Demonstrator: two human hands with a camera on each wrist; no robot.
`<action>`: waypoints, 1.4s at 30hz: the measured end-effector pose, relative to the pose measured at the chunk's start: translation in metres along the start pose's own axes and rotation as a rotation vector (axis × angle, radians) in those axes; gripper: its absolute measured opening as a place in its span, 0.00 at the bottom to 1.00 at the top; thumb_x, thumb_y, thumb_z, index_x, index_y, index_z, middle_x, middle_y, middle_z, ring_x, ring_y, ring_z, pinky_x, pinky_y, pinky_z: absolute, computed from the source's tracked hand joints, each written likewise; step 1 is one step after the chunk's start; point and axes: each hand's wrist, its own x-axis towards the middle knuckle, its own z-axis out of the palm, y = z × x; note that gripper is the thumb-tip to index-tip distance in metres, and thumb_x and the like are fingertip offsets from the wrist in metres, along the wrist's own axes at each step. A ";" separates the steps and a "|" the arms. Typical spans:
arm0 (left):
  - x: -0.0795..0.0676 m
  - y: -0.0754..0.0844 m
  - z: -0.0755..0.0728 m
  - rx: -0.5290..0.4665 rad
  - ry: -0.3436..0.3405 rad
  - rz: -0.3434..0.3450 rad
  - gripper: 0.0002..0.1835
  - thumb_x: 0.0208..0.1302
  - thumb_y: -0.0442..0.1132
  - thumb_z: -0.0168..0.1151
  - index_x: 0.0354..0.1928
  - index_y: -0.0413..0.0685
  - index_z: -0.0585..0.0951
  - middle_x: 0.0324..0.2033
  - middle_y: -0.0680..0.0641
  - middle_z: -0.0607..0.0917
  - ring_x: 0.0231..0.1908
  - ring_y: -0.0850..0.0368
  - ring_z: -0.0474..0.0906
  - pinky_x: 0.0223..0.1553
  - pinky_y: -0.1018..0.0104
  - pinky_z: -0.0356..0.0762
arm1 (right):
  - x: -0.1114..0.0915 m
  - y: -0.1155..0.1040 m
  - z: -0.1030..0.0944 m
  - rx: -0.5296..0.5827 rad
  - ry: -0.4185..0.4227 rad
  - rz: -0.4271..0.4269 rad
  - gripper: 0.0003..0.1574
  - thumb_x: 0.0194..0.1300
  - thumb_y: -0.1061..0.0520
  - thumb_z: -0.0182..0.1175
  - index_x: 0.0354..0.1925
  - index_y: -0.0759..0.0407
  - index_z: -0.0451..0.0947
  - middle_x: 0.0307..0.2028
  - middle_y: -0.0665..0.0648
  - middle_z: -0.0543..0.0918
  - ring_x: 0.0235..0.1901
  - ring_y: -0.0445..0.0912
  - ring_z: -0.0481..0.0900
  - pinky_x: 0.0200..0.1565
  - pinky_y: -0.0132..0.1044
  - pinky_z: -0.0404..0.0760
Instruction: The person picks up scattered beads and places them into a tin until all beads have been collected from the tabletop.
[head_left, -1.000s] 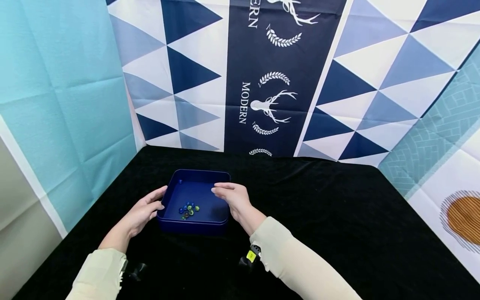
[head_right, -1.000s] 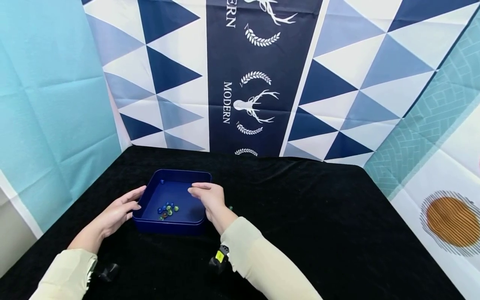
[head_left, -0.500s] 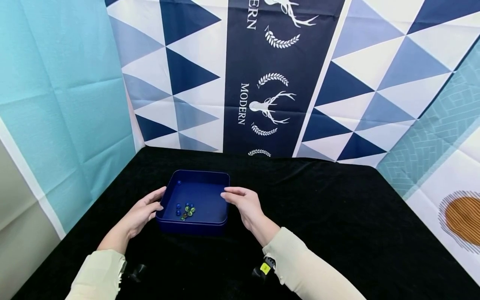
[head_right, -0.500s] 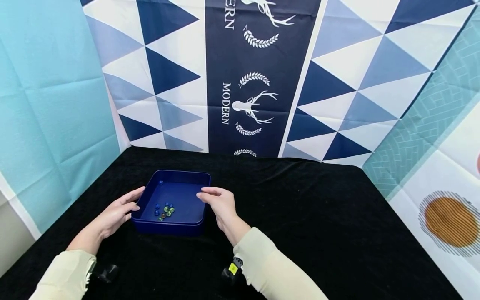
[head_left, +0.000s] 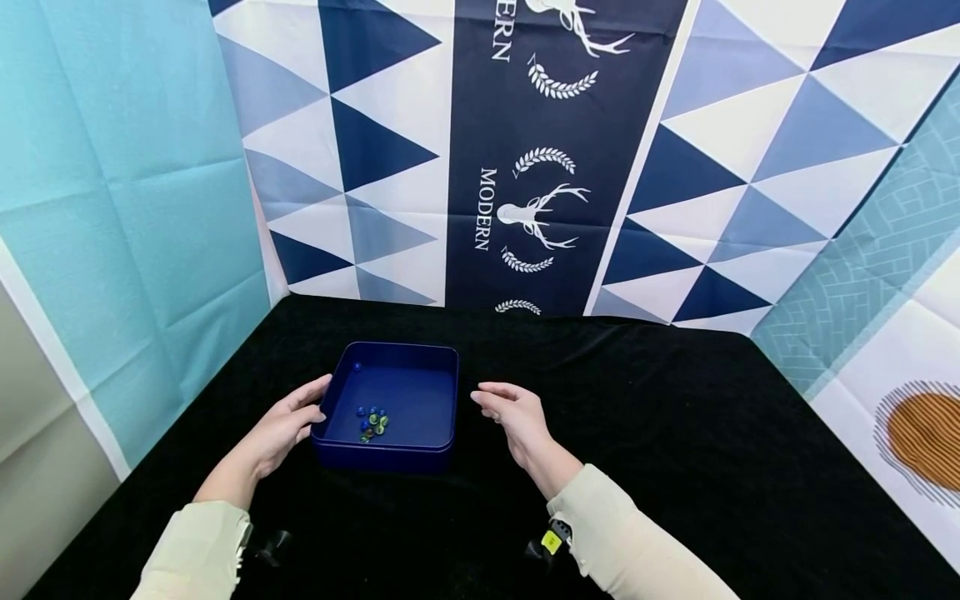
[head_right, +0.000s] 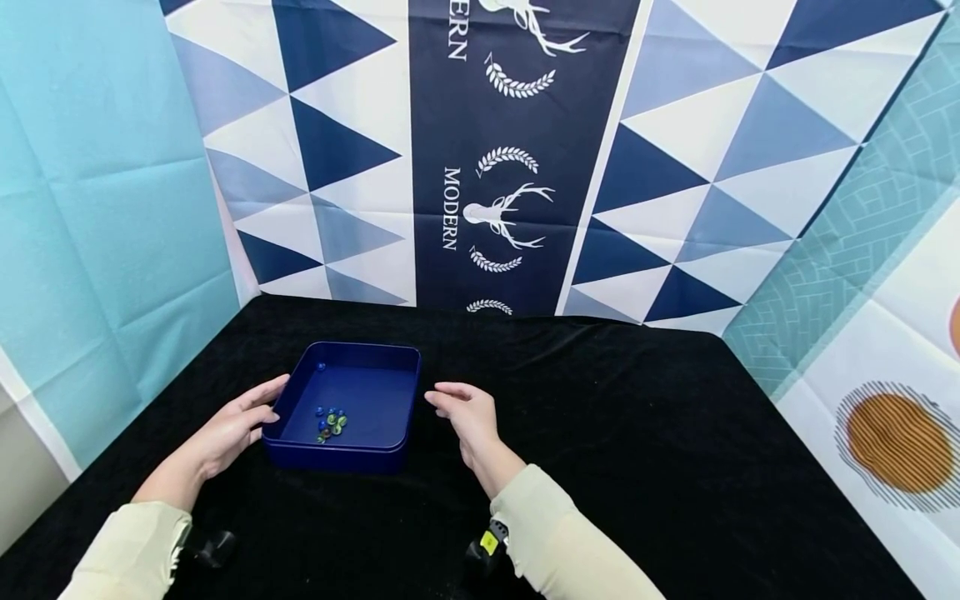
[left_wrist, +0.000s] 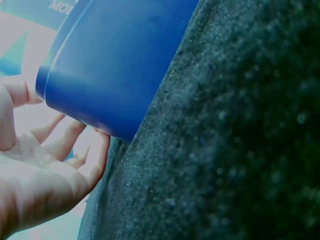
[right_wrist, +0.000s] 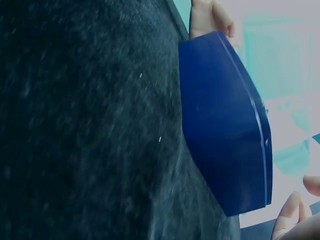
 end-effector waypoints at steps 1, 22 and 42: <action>0.000 0.000 0.000 -0.002 0.002 -0.002 0.35 0.61 0.28 0.44 0.71 0.39 0.50 0.69 0.35 0.51 0.62 0.44 0.56 0.50 0.70 0.67 | 0.001 0.001 -0.002 0.001 0.007 0.003 0.16 0.53 0.66 0.66 0.41 0.72 0.80 0.30 0.53 0.84 0.24 0.41 0.78 0.35 0.33 0.75; -0.001 0.002 0.000 0.003 0.008 -0.027 0.36 0.62 0.28 0.45 0.72 0.41 0.49 0.69 0.36 0.50 0.64 0.44 0.53 0.55 0.63 0.62 | 0.011 0.019 -0.032 -0.257 0.036 0.085 0.20 0.51 0.67 0.66 0.45 0.73 0.79 0.41 0.61 0.83 0.36 0.44 0.78 0.49 0.43 0.72; 0.001 0.002 0.002 -0.001 0.008 -0.021 0.35 0.61 0.29 0.45 0.72 0.40 0.50 0.69 0.36 0.51 0.61 0.46 0.56 0.48 0.72 0.67 | 0.017 0.025 -0.037 -0.417 0.007 0.081 0.14 0.51 0.68 0.66 0.39 0.72 0.81 0.33 0.58 0.84 0.28 0.43 0.79 0.43 0.41 0.76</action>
